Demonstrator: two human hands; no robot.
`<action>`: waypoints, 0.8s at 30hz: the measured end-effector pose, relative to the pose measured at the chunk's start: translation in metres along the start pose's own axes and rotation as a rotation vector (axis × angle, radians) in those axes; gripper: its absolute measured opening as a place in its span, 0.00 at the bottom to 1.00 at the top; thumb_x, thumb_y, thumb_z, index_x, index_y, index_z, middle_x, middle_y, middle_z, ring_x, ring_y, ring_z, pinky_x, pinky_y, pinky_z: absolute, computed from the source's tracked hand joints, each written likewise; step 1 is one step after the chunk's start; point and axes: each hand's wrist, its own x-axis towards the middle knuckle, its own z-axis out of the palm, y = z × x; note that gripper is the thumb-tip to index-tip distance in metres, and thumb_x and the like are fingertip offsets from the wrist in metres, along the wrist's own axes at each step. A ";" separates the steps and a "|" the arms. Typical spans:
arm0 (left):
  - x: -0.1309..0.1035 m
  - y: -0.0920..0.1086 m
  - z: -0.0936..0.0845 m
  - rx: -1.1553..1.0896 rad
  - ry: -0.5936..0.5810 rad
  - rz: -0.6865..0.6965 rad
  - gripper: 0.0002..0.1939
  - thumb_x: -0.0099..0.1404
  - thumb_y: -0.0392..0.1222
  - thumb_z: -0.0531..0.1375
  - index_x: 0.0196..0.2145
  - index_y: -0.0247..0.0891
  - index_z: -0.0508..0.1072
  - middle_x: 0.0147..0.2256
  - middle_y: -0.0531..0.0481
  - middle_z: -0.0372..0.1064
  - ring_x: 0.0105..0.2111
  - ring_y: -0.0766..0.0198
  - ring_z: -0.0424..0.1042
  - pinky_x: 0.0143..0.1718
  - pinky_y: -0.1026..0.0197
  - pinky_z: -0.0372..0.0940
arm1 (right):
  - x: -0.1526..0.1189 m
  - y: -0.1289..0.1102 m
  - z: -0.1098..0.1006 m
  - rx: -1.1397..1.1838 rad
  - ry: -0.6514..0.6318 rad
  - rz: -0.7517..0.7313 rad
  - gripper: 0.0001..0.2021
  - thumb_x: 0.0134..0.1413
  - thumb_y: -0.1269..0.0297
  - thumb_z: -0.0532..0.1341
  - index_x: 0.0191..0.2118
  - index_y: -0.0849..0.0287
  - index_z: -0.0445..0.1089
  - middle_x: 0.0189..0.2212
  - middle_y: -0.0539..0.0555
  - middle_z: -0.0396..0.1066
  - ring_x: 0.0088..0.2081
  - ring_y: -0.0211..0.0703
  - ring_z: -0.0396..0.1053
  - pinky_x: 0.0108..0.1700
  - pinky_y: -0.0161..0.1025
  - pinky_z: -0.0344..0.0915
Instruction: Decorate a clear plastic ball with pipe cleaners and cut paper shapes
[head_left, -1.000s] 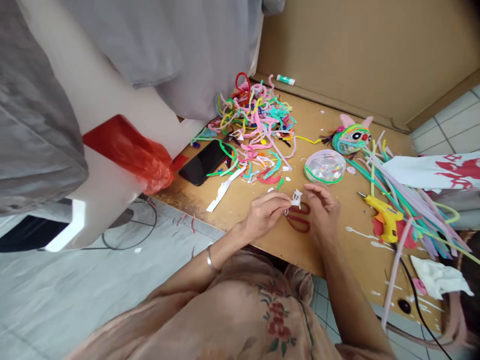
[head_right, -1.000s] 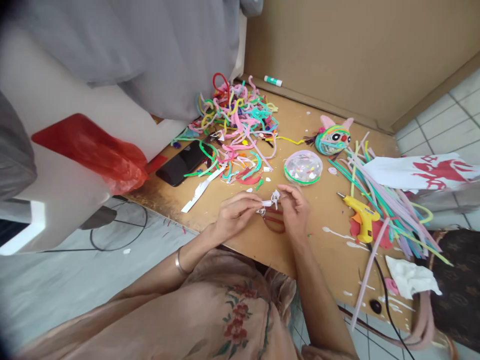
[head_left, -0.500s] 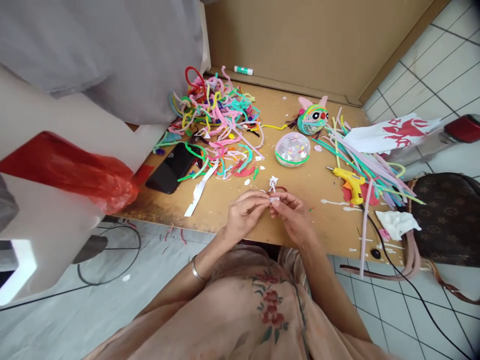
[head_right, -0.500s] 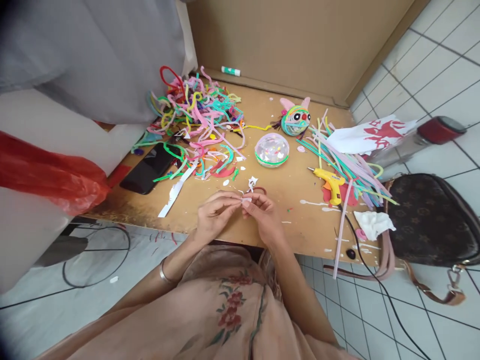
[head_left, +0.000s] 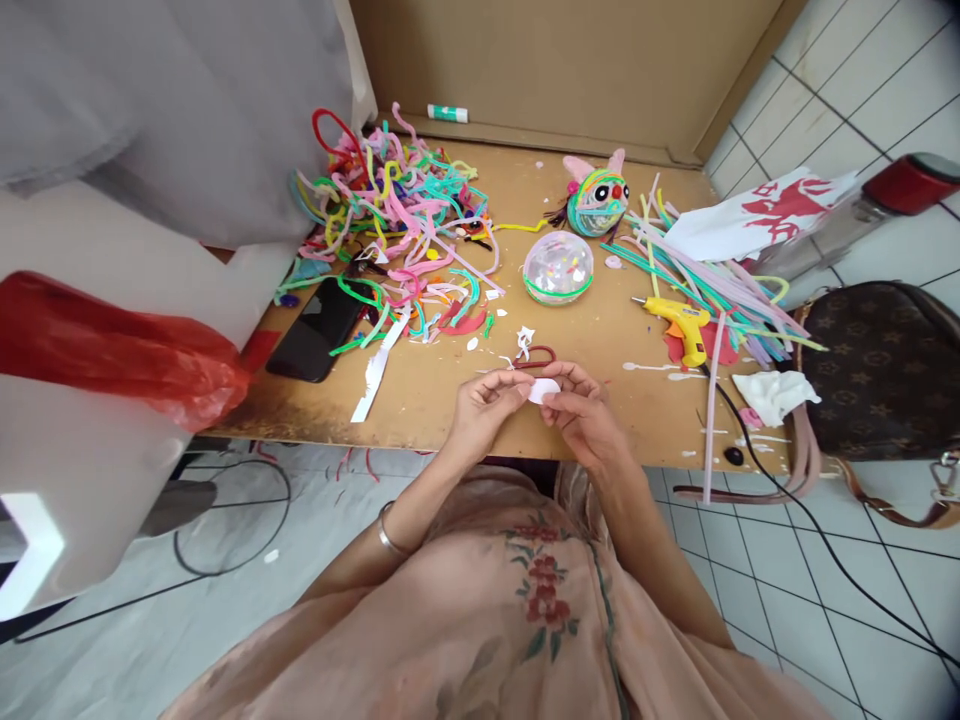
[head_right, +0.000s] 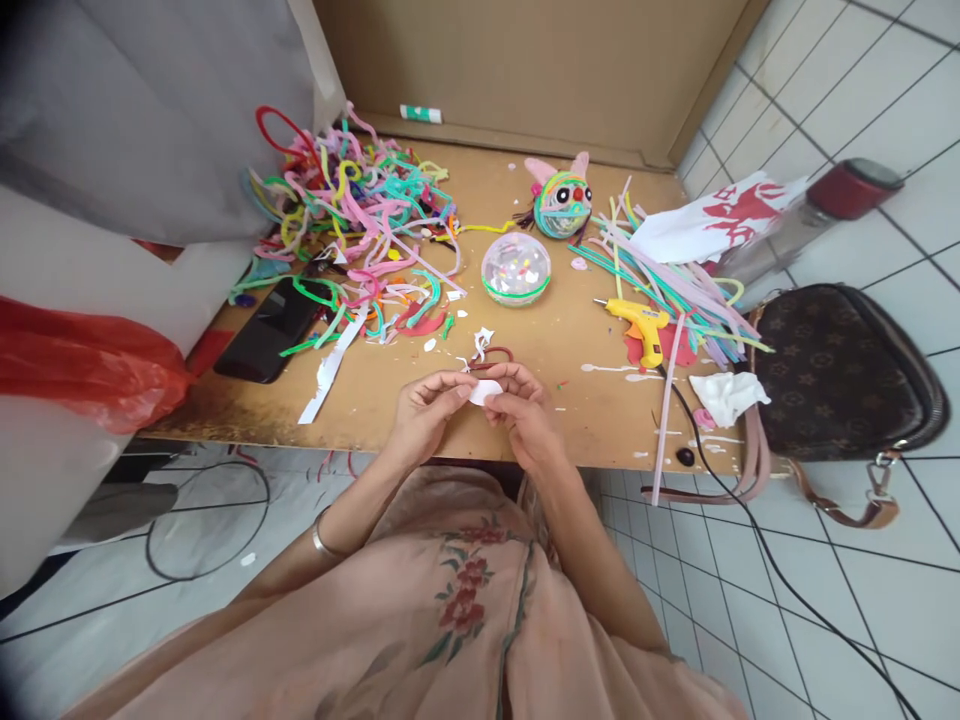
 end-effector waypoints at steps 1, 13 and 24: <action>0.001 0.000 0.002 -0.042 0.001 -0.028 0.12 0.54 0.46 0.68 0.32 0.36 0.78 0.29 0.51 0.75 0.29 0.68 0.71 0.36 0.64 0.66 | -0.001 -0.001 0.000 -0.005 0.002 -0.009 0.13 0.32 0.72 0.66 0.31 0.57 0.70 0.19 0.43 0.68 0.19 0.30 0.60 0.20 0.30 0.57; 0.001 0.022 0.005 -0.125 0.053 -0.080 0.18 0.45 0.42 0.71 0.31 0.36 0.70 0.23 0.56 0.70 0.21 0.71 0.69 0.27 0.67 0.66 | -0.001 -0.002 0.005 -0.057 -0.069 0.016 0.13 0.34 0.67 0.69 0.31 0.56 0.70 0.21 0.44 0.67 0.20 0.32 0.60 0.22 0.32 0.59; 0.015 0.031 0.001 0.046 0.104 0.105 0.14 0.48 0.42 0.68 0.29 0.36 0.68 0.24 0.56 0.70 0.22 0.72 0.69 0.28 0.66 0.66 | 0.010 -0.001 0.009 -0.269 0.054 -0.205 0.16 0.38 0.50 0.70 0.25 0.58 0.71 0.19 0.47 0.67 0.22 0.33 0.60 0.26 0.34 0.59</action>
